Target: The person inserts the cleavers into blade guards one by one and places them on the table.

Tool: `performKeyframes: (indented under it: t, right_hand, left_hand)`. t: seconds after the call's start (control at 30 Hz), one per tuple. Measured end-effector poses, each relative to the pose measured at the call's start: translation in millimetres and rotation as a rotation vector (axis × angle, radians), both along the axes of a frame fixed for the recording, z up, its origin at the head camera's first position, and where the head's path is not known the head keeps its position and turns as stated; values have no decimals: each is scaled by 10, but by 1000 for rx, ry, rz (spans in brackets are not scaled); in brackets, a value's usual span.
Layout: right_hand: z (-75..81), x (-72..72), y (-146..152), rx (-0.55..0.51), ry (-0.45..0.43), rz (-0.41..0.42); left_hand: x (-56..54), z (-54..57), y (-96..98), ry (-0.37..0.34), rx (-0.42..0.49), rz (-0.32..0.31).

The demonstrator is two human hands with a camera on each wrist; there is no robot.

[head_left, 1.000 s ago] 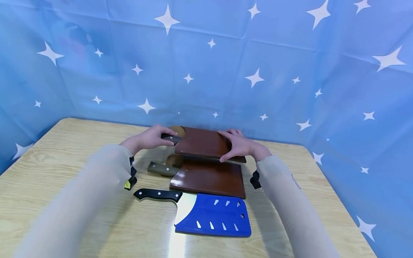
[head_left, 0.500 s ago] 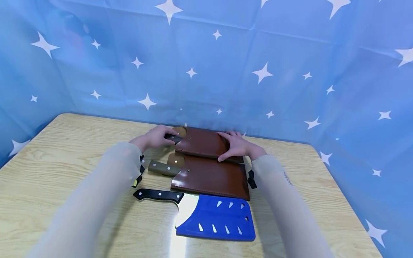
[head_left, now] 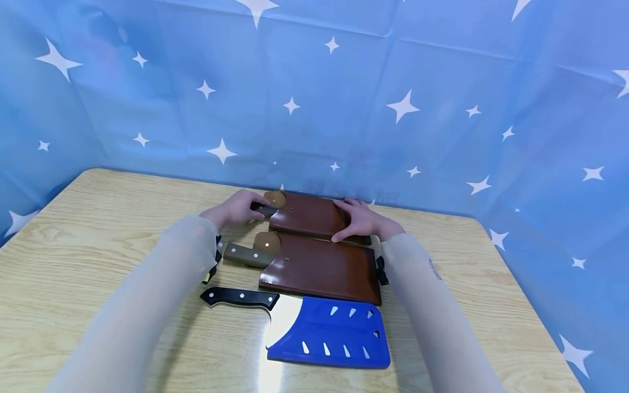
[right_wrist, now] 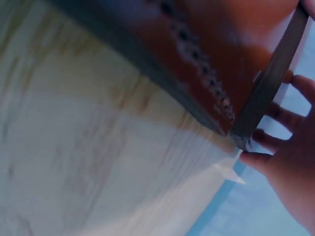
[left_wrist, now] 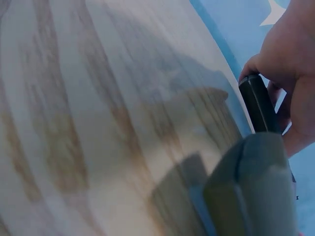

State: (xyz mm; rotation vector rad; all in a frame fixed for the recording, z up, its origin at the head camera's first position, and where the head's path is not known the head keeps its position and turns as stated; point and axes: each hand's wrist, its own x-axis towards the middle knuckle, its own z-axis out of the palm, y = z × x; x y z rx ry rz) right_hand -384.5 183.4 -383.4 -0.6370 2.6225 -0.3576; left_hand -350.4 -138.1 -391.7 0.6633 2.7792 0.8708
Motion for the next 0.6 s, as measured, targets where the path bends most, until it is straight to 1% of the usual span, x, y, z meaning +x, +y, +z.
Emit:
performKeyframes:
  t: [0.03,0.13,0.23,0.3,0.43,0.53,0.6]
  right_hand:
    - [3,6,5,4,-6,-3]
    - [25,23,16,11,-12,-15]
    - [62,31,22,5,30,-27]
    - [76,48,20,-15,63,-30]
    - [101,111,35,-63,117,-43]
    - [110,202,60,-79,164,-56]
    - [106,279,81,-68,193,-64]
  left_hand:
    - [-4,1,7,-7,3,5]
    - [-18,16,15,5,-18,6]
    - [-32,38,2,23,-71,26]
    - [-11,47,-31,20,-108,63]
    - [73,48,-100,4,-128,133]
    - [177,39,-153,-9,-126,171]
    - [255,24,-197,-22,-134,188]
